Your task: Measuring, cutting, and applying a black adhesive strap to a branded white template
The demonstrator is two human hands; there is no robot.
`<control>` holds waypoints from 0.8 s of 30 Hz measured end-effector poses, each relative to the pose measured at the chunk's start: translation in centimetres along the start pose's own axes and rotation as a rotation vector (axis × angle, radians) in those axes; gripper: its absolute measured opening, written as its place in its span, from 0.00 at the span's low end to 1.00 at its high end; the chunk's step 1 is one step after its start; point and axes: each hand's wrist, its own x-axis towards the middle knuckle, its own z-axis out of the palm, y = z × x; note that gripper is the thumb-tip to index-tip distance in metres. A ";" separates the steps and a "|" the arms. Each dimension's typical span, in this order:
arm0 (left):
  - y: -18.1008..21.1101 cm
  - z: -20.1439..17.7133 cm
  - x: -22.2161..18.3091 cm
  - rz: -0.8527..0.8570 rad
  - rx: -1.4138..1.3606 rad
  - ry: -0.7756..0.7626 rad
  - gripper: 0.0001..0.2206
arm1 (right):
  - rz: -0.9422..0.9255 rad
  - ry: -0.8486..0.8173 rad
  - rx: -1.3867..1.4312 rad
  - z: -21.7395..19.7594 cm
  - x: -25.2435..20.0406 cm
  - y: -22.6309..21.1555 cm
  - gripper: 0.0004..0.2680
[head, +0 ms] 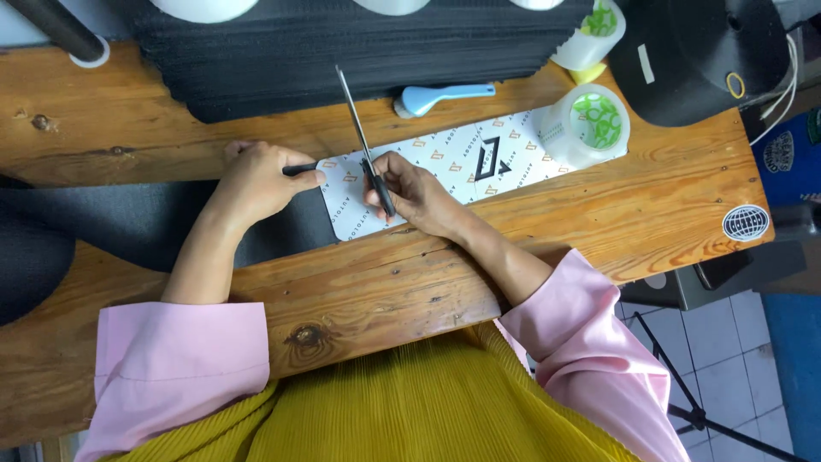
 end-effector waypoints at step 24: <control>1.2 -1.0 -0.6 -0.013 -0.006 -0.034 0.18 | 0.132 0.135 -0.864 -2.3 -0.2 -5.0 0.12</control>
